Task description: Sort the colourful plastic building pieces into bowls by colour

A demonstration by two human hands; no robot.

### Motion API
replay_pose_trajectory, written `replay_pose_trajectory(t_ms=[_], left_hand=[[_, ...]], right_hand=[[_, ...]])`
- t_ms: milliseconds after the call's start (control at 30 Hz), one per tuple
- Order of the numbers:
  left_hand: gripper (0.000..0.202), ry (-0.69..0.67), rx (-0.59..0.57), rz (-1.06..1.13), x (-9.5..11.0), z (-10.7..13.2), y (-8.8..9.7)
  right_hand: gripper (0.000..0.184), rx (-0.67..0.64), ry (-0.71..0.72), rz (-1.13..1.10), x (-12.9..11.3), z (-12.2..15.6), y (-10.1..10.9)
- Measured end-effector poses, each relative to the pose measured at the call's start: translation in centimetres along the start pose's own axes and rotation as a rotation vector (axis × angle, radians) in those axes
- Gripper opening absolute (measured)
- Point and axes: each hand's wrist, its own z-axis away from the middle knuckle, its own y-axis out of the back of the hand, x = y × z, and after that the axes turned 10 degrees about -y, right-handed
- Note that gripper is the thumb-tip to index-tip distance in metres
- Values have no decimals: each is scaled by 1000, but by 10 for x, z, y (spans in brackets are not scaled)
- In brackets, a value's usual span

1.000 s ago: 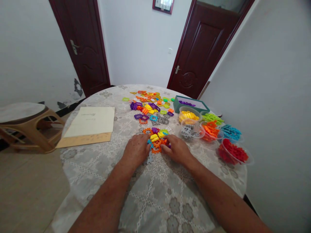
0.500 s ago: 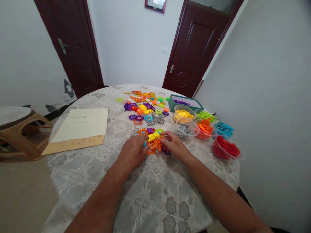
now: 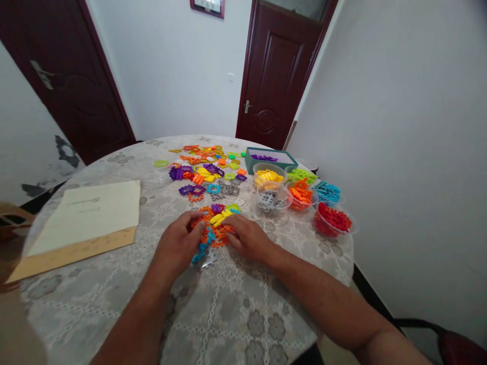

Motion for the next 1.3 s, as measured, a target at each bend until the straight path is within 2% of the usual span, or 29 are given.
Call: replay_pose_trajectory(t_ms=[100,200,367,533,733,800,1033,1200,1300], left_hand=[[39,180,52,295,2,0,-1],[39,297,81,599,3,1,-3],[52,366,129,914,6,2,-3],[60,344,188,931,5,2,-3],[61,339,180,902,-1,1,-5],[60,339,178,890,0,1,-5],[60,333,166,880,9,0,-1],[57,334,127,882,3,-6,-1],[53,318,128,877,-1,-6,-1]], right_hand=[[34,-97,14,250,-4,3,2],[27,-184,-13,405,-11,4,2],[25,-269,4,533,-19,6,6],[20,-252,21,564,-12,5,5],[19,-133,4,459,2,3,7],[25,-113,-2,450,1,3,10],[45,-229,7,575,-14,3,13],[35,-211,9,708,-19,1,8],[32,-186,27,715,-19,2,3]])
